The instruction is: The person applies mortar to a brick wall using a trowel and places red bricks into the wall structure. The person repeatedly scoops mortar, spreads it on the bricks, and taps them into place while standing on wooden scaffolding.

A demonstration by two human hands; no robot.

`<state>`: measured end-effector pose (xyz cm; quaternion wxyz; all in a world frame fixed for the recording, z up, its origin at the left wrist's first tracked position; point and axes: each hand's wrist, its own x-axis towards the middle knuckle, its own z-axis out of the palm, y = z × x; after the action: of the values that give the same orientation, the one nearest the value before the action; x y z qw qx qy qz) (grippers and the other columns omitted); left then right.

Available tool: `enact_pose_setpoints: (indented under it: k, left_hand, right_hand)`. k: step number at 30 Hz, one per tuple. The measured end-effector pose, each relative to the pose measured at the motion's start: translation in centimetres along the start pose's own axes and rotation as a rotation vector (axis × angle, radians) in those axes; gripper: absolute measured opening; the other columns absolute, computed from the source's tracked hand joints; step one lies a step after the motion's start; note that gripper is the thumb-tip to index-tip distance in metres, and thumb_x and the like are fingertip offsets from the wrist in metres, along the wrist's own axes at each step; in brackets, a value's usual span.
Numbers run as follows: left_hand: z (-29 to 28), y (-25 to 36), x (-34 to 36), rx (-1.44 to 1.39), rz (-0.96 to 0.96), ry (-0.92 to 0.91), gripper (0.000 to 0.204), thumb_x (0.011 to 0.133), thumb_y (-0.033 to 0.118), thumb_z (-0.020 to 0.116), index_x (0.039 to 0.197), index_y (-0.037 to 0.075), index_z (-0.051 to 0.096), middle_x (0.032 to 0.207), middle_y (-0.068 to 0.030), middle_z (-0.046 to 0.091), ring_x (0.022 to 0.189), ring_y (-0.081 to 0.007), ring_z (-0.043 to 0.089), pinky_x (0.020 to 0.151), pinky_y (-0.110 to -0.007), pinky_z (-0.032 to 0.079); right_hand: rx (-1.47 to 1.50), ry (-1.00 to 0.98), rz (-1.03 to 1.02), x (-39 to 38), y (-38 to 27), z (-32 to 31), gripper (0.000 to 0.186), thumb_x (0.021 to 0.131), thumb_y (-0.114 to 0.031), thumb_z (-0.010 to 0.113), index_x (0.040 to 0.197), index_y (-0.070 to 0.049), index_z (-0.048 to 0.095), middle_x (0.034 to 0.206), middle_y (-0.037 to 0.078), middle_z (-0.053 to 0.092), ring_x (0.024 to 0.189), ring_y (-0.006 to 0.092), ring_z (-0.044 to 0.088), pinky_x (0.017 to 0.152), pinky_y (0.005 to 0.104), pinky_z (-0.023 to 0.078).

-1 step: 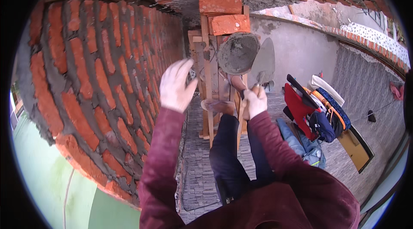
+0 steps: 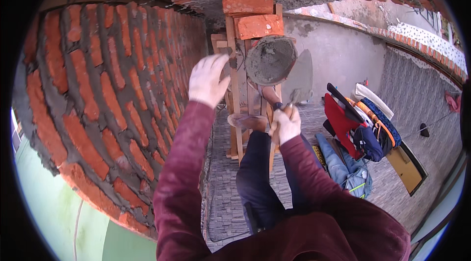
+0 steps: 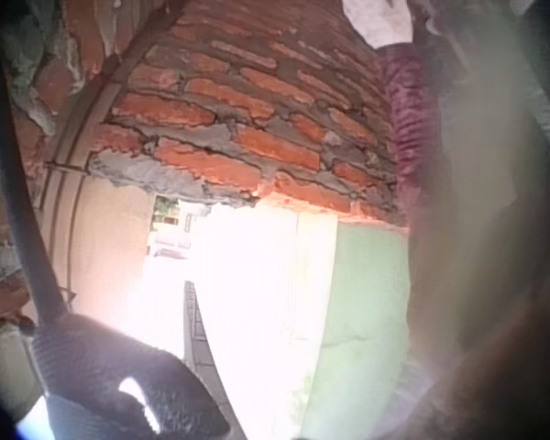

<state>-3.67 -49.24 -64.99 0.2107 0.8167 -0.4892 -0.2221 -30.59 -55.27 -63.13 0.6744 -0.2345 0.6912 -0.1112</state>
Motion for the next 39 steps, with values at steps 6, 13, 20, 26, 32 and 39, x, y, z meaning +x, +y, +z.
enact_pose_setpoints:
  k: [6, 13, 20, 26, 32, 39]
  left_hand:
    - [20.2, -5.8, 18.5, 0.383, 0.11, -0.309, 0.088, 0.072, 0.019, 0.085, 0.151, 0.011, 0.048, 0.143, -0.0127, 0.056, 0.135, -0.0328, 0.053, 0.111, -0.044, 0.044]
    - [27.2, -9.1, 20.9, 0.341, 0.237, -0.145, 0.11, 0.067, 0.033, 0.088, 0.162, 0.02, 0.035, 0.144, -0.0166, 0.048, 0.135, -0.0384, 0.047, 0.114, -0.055, 0.041]
    - [24.5, -7.6, 21.0, 0.428, 0.241, -0.272, 0.098, 0.068, 0.032, 0.085, 0.159, 0.033, 0.045, 0.141, -0.0177, 0.05, 0.13, -0.0393, 0.049, 0.109, -0.054, 0.041]
    - [22.2, -6.0, 19.4, 0.477, 0.327, -0.114, 0.086, 0.068, 0.03, 0.083, 0.15, 0.034, 0.057, 0.136, -0.0171, 0.052, 0.128, -0.038, 0.05, 0.109, -0.054, 0.04]
    - [15.4, -5.2, 17.2, 0.248, -0.215, -0.33, 0.092, 0.066, 0.037, 0.085, 0.154, 0.031, 0.057, 0.138, -0.0209, 0.055, 0.131, -0.0427, 0.049, 0.116, -0.047, 0.043]
    - [7.7, -8.5, -2.1, -1.678, -0.817, -0.304, 0.08, 0.087, 0.026, 0.068, 0.159, 0.002, 0.042, 0.155, -0.021, 0.053, 0.143, -0.0404, 0.052, 0.121, -0.062, 0.038]
  right_hand:
    - [-0.036, 0.023, 0.236, 3.4, 7.8, -5.2, 0.026, 0.096, -0.005, 0.064, 0.113, -0.007, 0.046, 0.083, 0.008, 0.057, 0.051, 0.0154, 0.056, 0.044, 0.0341, 0.051]
    - [0.019, -0.012, 0.475, 3.0, 6.5, -3.8, 0.029, 0.095, -0.005, 0.066, 0.117, -0.008, 0.047, 0.083, 0.006, 0.057, 0.053, 0.0154, 0.058, 0.046, 0.0348, 0.052]
    - [0.017, -0.055, 0.45, 3.2, 6.7, -4.4, 0.03, 0.096, -0.005, 0.066, 0.119, -0.008, 0.047, 0.082, 0.006, 0.057, 0.052, 0.015, 0.059, 0.047, 0.0342, 0.053]
    - [-0.056, -0.117, 0.422, 2.9, 6.6, -3.9, 0.03, 0.096, -0.007, 0.067, 0.119, -0.004, 0.047, 0.081, 0.007, 0.056, 0.052, 0.0137, 0.059, 0.045, 0.0317, 0.053]
    - [-0.049, -0.122, 0.378, 2.9, 5.8, -3.4, 0.029, 0.096, -0.006, 0.066, 0.119, -0.005, 0.048, 0.079, 0.006, 0.056, 0.052, 0.0137, 0.058, 0.044, 0.0314, 0.053]
    - [-0.101, -0.253, 0.017, 3.7, 6.7, -5.3, 0.031, 0.095, -0.001, 0.067, 0.12, -0.003, 0.049, 0.09, 0.009, 0.064, 0.069, 0.019, 0.067, 0.063, 0.0365, 0.061]
